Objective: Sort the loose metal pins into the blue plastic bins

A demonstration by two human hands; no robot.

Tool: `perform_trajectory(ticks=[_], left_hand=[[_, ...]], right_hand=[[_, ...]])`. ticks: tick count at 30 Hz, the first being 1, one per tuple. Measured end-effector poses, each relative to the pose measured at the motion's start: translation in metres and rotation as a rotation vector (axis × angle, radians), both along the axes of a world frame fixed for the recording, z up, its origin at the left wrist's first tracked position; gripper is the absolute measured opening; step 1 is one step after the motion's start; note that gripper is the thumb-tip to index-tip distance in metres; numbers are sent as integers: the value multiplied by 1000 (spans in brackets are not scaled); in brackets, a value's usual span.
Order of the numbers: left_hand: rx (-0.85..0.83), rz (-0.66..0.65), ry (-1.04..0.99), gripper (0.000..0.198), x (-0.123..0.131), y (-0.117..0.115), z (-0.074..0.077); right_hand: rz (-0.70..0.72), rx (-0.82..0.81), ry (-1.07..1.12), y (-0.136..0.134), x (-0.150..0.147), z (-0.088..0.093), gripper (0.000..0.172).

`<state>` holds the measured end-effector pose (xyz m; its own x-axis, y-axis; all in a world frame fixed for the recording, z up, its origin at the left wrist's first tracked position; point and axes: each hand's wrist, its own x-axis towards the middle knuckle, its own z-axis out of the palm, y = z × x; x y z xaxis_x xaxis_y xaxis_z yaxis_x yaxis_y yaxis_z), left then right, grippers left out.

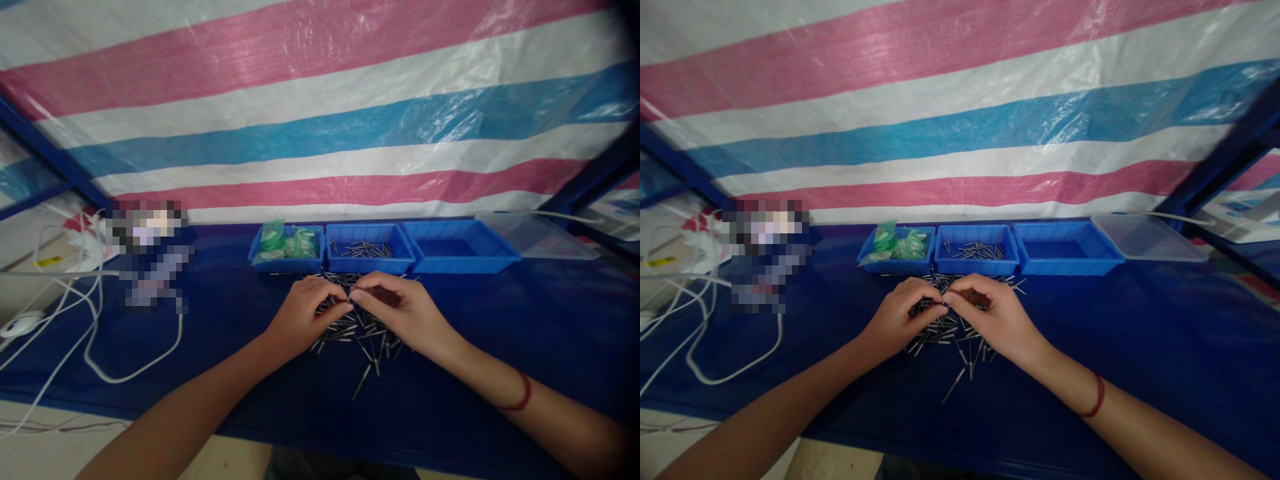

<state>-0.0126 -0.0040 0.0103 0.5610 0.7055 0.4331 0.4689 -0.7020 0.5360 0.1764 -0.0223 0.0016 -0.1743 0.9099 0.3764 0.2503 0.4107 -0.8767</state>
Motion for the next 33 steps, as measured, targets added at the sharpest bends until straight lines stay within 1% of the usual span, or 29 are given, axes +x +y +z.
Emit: perform_trajectory(ticks=[9, 14, 18, 20, 23, 26, 29, 31, 33], left_hand=[[14, -43, 8, 16, 2, -1, -2], [-2, 6, -14, 14, 0, 0, -1], [-14, 37, -20, 14, -1, 0, 0], [-20, 52, -24, 13, -1, 0, 1], [-38, 62, -8, 15, -1, -2, 1], [-40, 25, 50, 18, -1, -2, 2], [-9, -29, 162, 21, -1, -3, 2], [23, -59, 242, 27, -1, -3, 1], [54, -89, 308, 35, -1, -4, -1]], right_hand=[[19, 190, -174, -7, 0, 7, 9], [16, 264, -247, -4, 5, 6, 9], [52, 409, -380, 0, 8, 5, 12], [43, 474, -444, 3, 11, 5, 12], [-85, 524, -491, 12, 19, 6, 11], [-300, 517, -551, 27, 32, 5, 13], [-476, 464, -725, 41, 44, 1, 18], [-534, 428, -837, 47, 47, -2, 20], [-563, 417, -873, 47, 47, -3, 21]])
